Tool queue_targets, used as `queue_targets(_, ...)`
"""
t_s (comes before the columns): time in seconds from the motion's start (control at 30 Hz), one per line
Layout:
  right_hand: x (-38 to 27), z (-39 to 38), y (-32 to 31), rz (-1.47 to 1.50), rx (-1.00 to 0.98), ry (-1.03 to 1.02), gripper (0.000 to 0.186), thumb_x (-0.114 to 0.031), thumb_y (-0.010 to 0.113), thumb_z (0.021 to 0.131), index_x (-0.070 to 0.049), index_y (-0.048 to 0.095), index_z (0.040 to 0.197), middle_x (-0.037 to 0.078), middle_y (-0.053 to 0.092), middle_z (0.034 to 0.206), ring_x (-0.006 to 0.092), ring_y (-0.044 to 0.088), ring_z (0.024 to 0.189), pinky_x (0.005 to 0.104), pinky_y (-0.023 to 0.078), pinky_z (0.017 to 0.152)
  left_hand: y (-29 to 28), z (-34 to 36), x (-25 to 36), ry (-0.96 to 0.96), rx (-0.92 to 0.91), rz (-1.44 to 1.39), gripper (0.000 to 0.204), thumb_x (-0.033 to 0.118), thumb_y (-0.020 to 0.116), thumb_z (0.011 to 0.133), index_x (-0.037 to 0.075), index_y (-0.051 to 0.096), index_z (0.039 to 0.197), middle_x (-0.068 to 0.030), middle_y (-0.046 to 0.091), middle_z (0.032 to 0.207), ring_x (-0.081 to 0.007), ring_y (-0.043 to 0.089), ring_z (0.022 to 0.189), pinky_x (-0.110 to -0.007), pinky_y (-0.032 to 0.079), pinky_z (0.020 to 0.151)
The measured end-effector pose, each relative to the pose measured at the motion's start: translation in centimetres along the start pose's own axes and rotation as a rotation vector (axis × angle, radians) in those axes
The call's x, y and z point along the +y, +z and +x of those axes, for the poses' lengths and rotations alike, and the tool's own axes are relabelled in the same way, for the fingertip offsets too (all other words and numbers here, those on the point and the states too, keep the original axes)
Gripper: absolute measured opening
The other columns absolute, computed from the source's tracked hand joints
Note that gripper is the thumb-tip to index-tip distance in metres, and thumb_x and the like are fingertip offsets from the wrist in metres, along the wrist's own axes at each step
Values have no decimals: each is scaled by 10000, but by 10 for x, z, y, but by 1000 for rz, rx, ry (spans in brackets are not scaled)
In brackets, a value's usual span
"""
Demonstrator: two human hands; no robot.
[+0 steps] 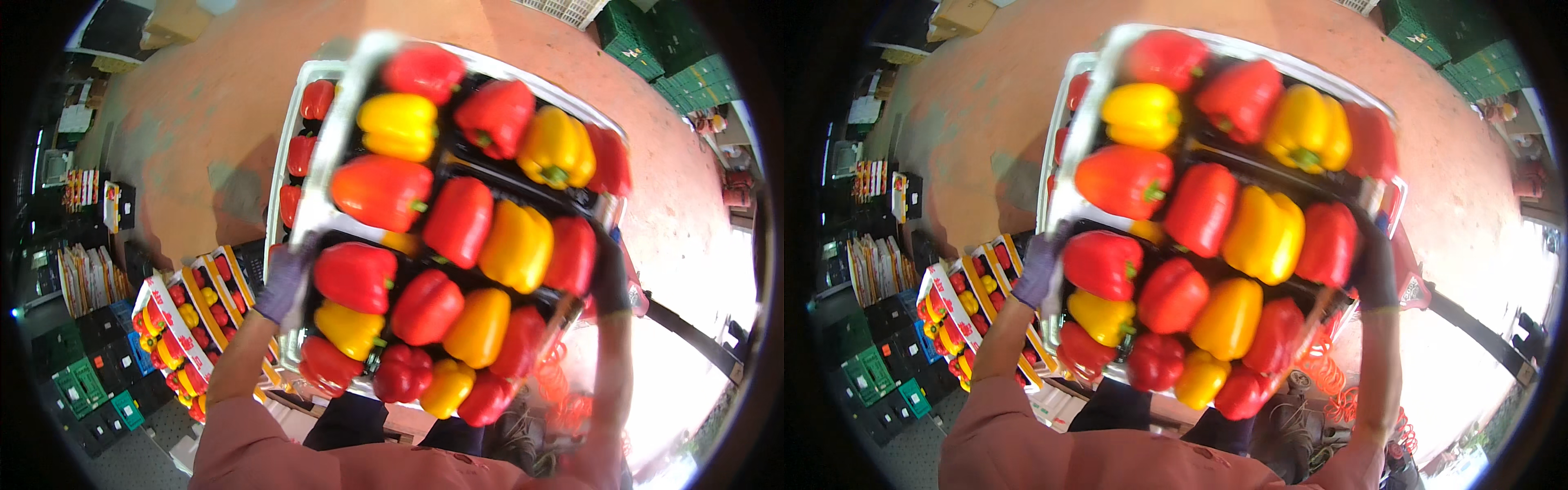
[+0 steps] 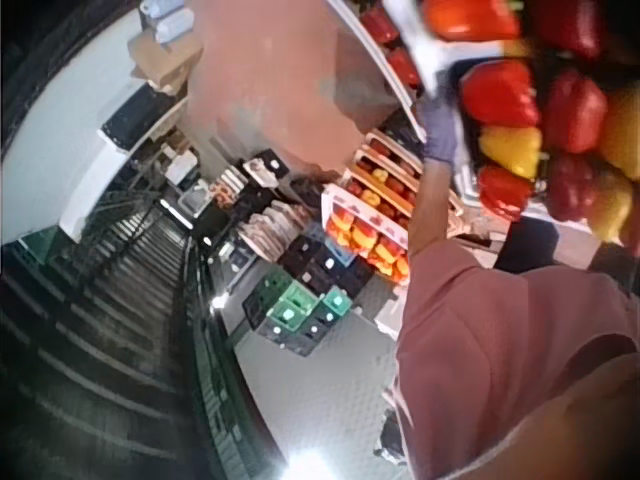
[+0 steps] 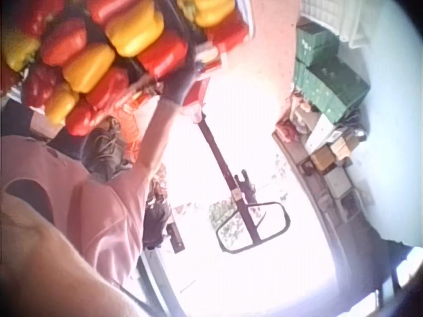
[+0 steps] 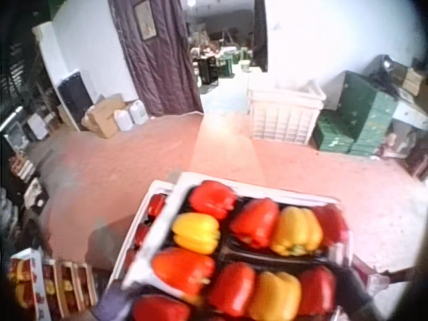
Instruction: The person arranges red and yellow bell peppers in white trays using a handheld air gun to adjust their positions. The person repeatedly picks up and places peppers to align them neatly within the trays.
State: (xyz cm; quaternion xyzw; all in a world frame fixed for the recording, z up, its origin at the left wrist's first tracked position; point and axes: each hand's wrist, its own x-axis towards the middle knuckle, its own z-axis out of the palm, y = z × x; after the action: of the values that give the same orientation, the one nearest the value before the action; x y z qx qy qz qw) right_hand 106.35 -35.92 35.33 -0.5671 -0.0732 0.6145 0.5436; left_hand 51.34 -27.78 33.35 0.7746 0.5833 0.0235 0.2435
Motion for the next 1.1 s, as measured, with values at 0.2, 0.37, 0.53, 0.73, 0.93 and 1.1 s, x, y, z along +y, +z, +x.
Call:
queue_targets(0.2,30,98,143,-270,-168,-75,358,-231,605,978,-12,597,1261,98,689,1156,193,674,1030,319,543,933,-27,38,-211,-194,99,-114,349,264,502,1037,43,582,1295,-179,680,898,-248,653,689,-380,518,604)
queue_targets(0.37,60,151,196,8,-55,99,297,-256,687,932,-22,649,1111,79,709,982,174,678,850,310,564,795,-12,62,-268,-410,138,-1057,378,307,515,1036,8,643,1229,-59,697,1098,-148,657,950,-319,529,851)
queue_targets(0.53,67,153,228,-105,80,101,363,-321,754,870,-8,670,1032,75,679,883,176,644,736,299,536,658,5,71,-316,-445,148,-962,371,248,519,1016,-3,608,1275,-67,676,1148,-166,642,987,-324,523,874)
queue_targets(0.73,64,143,199,-447,71,50,669,-572,721,825,34,653,1100,123,658,944,231,648,844,362,540,701,-4,67,-326,-382,16,-967,328,247,547,1001,13,637,1213,-78,684,1088,-177,648,899,-336,537,813)
queue_targets(0.93,28,24,82,-499,140,75,515,-537,569,972,-30,635,920,34,599,788,91,564,656,246,466,586,-19,69,-314,-443,102,-957,359,283,521,1031,15,620,1250,-90,666,1128,-178,627,957,-326,520,858)
queue_targets(1.1,68,-96,-29,-688,418,278,653,-578,488,992,45,652,881,95,616,611,147,614,528,282,500,534,-25,68,-330,-480,125,-1105,459,359,472,1062,16,521,1363,-104,568,1307,-181,545,1127,-329,438,1004)
